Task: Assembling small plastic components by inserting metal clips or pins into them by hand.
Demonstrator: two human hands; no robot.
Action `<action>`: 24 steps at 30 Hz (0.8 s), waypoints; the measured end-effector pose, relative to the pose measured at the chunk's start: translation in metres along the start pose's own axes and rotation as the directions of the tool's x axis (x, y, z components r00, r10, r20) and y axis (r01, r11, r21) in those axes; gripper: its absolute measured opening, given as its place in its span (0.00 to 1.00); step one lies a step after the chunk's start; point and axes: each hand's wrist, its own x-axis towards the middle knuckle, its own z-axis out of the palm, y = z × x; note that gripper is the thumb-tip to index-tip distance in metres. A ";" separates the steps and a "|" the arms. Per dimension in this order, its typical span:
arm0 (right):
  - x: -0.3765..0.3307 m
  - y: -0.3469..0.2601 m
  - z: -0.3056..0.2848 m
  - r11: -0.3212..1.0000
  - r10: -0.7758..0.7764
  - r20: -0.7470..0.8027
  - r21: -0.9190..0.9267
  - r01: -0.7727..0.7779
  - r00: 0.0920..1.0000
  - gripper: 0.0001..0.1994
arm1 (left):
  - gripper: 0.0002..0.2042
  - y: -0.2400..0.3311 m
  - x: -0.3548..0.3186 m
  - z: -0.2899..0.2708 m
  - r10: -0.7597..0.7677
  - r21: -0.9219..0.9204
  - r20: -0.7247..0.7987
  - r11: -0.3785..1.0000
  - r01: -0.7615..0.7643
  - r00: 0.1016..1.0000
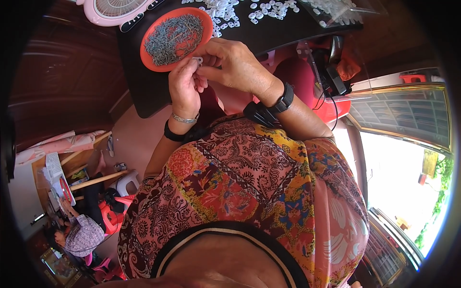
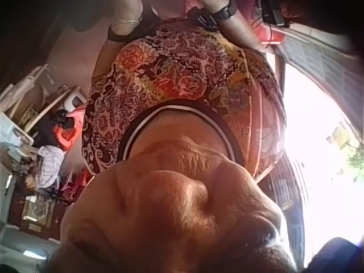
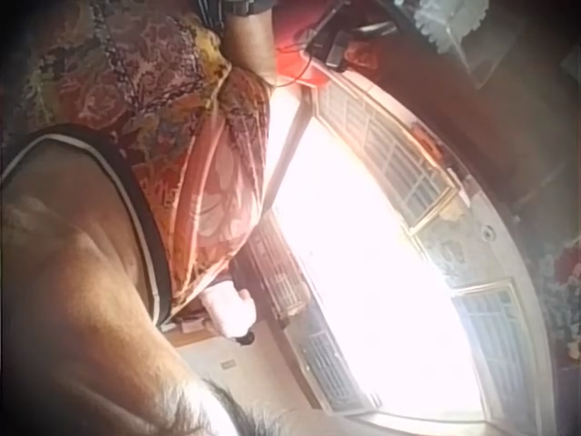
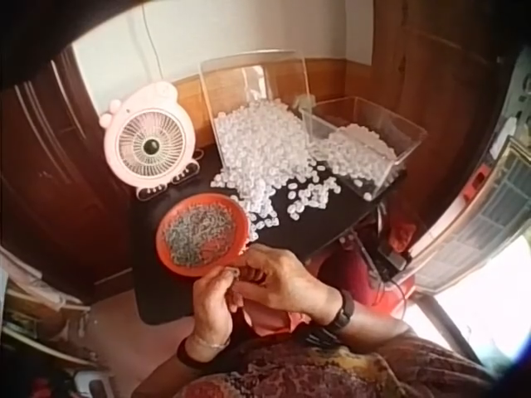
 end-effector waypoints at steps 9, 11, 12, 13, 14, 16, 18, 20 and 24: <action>0.001 -0.006 0.003 0.995 -0.086 -0.051 -0.052 0.083 0.995 0.16 | 0.13 0.004 -0.005 -0.004 0.087 -0.030 0.029 0.996 -0.087 0.996; 0.000 -0.004 0.001 0.997 -0.071 -0.038 0.006 0.072 0.997 0.16 | 0.14 0.007 -0.007 -0.004 0.123 -0.042 0.066 0.992 -0.121 0.990; 0.000 -0.003 0.000 0.996 -0.059 -0.020 0.062 0.060 0.998 0.16 | 0.13 0.009 -0.008 -0.003 0.112 -0.017 0.062 0.994 -0.111 0.992; 0.000 -0.003 0.000 0.996 -0.057 -0.024 0.062 0.059 0.998 0.16 | 0.13 0.011 -0.008 -0.002 0.102 0.007 0.057 0.995 -0.102 0.993; 0.000 -0.002 0.001 0.993 -0.080 -0.032 0.084 0.083 0.996 0.16 | 0.13 0.012 -0.008 -0.003 0.100 0.009 0.060 0.995 -0.100 0.993; 0.000 -0.003 0.001 0.989 -0.104 -0.042 0.105 0.108 0.994 0.16 | 0.12 0.013 -0.009 -0.003 0.105 0.008 0.075 0.994 -0.105 0.992; 0.000 -0.005 0.001 0.989 -0.127 -0.045 0.075 0.130 0.991 0.16 | 0.12 0.013 -0.009 -0.004 0.107 0.048 0.071 0.993 -0.110 0.992; 0.000 -0.007 0.003 0.992 -0.114 -0.047 0.053 0.116 0.992 0.16 | 0.12 0.012 -0.009 -0.004 0.110 0.084 0.069 0.990 -0.116 0.991; 0.000 -0.007 0.005 0.994 -0.111 -0.065 -0.025 0.110 0.992 0.16 | 0.11 0.009 -0.007 -0.002 0.121 0.112 0.025 0.986 -0.123 0.992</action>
